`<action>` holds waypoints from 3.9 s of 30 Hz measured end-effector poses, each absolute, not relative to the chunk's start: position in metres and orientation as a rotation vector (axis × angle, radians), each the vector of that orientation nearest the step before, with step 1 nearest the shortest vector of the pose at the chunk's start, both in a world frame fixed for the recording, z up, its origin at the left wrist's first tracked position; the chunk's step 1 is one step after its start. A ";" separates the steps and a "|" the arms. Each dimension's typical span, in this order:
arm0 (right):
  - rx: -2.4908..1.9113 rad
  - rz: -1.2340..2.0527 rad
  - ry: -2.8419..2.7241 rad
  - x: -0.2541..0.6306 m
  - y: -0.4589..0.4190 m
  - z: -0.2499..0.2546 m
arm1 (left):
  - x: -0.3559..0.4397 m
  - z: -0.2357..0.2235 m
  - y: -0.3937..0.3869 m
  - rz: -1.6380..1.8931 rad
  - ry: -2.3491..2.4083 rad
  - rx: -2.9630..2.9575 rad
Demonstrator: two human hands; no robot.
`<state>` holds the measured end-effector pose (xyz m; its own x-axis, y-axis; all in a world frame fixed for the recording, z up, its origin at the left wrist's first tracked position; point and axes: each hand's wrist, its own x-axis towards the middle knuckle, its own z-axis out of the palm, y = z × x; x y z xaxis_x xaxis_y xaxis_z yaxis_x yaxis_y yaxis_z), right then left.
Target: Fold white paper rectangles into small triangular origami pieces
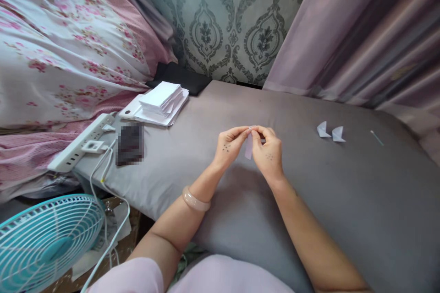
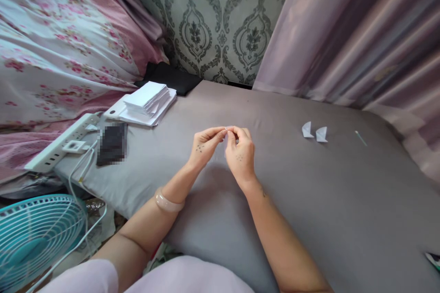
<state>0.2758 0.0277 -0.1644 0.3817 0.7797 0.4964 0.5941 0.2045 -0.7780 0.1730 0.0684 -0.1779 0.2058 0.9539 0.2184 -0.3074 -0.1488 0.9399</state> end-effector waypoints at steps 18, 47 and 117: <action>-1.631 0.123 -1.371 0.274 0.026 -0.164 | 0.174 -0.176 0.067 1.192 0.721 1.017; -1.311 0.913 -0.945 0.284 0.031 -0.158 | 0.168 -0.173 0.072 1.110 0.668 0.852; -1.359 1.005 -0.897 0.291 0.034 -0.164 | 0.174 -0.180 0.073 1.029 0.672 0.735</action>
